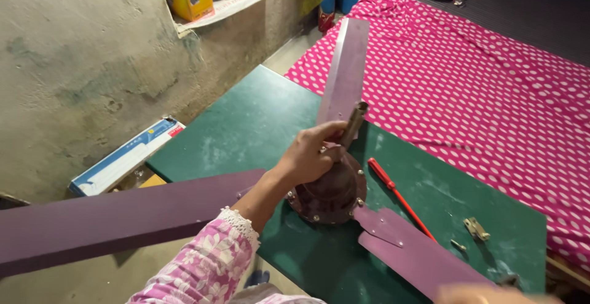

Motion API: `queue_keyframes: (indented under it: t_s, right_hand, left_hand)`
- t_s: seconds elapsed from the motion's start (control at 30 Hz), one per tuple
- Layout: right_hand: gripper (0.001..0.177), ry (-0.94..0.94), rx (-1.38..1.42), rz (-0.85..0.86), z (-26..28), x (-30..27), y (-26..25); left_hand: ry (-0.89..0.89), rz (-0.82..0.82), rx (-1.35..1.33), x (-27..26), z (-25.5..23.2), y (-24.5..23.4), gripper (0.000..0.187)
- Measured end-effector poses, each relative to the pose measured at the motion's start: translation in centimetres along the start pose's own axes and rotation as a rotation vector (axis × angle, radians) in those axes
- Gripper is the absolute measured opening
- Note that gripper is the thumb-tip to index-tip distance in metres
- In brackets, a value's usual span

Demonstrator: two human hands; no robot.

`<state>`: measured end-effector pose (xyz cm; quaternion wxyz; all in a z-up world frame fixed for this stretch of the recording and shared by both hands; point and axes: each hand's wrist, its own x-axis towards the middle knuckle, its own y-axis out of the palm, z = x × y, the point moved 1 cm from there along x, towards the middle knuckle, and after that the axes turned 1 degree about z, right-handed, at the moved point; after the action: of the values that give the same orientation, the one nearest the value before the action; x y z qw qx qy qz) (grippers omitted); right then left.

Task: The person uses a red screwdriver to tighten screws on the central hub of a ceiling fan with purple blades. They then attach a small metal bracket to the fan's central rod and secure it with a nut.

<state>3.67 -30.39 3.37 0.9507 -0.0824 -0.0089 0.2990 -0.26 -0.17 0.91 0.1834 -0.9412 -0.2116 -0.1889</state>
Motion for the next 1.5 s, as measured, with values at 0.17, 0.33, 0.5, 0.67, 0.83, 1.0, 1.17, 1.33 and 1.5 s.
queue_keyframes:
  t_s: [0.17,0.33,0.5,0.67,0.83,1.0,1.17,1.33,1.5]
  right_hand:
    - [0.029,-0.009,-0.023,0.006,0.4,4.1,2.6]
    - [0.024,-0.096,-0.037,0.021,-1.6,8.4,5.3]
    - [0.023,-0.091,-0.043,-0.007,-3.1,10.3,7.1]
    - [0.021,-0.078,-0.068,-0.068,-4.0,10.9,7.4]
    - [0.022,-0.025,-0.091,-0.080,-6.0,10.9,6.8]
    - [0.028,0.040,-0.147,-0.043,-8.1,10.3,6.9]
    - [0.058,0.215,-0.030,-0.036,-9.7,9.2,8.2]
    - [0.080,0.206,0.033,-0.005,-9.9,9.3,9.5]
    - [0.086,0.167,0.022,0.012,-9.1,9.5,10.4]
  left_hand:
    - [-0.166,0.043,-0.075,1.3,-0.4,-0.6,0.044]
    - [-0.124,-0.044,0.247,1.7,-0.4,-0.3,0.043]
    - [-0.055,0.053,0.201,1.1,0.2,-0.8,0.076]
    - [-0.096,0.162,0.212,0.6,1.6,-3.1,0.096]
    - [-0.204,0.265,0.262,-0.9,3.2,-4.3,0.099]
    - [-0.307,0.329,0.264,-2.9,4.2,-4.1,0.109]
    - [-0.299,0.408,0.440,-4.5,4.9,-2.8,0.129]
    - [-0.239,0.357,0.420,-4.8,6.1,-1.6,0.125]
    - [-0.185,0.301,0.389,-4.8,6.7,-1.7,0.118]
